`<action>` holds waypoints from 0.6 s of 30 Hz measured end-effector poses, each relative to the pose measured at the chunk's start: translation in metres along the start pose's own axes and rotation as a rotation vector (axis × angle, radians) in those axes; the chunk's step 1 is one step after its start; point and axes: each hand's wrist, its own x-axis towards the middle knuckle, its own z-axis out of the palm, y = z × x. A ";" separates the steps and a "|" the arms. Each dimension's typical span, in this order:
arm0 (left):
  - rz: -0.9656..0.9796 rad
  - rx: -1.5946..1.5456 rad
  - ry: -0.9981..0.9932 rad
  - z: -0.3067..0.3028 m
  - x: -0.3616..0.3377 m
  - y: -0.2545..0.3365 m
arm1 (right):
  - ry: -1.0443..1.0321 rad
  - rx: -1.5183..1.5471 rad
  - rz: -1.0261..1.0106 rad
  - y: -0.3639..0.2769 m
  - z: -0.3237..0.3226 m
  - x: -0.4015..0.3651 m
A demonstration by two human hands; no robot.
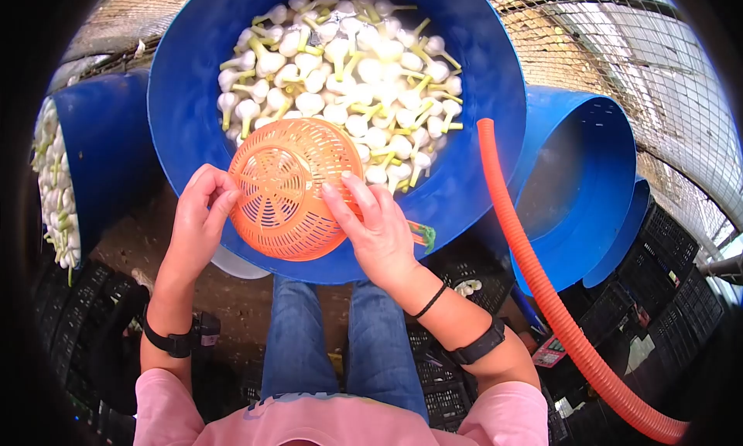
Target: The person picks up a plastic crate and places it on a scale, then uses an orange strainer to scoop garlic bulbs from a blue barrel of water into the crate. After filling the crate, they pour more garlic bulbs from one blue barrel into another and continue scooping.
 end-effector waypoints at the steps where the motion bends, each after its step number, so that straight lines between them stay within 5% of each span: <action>1: 0.000 0.000 0.000 0.002 0.001 0.002 | 0.000 -0.001 0.000 0.000 -0.001 0.000; 18: 0.049 -0.001 -0.030 0.023 0.016 0.026 | -0.052 0.014 -0.078 -0.004 -0.003 0.002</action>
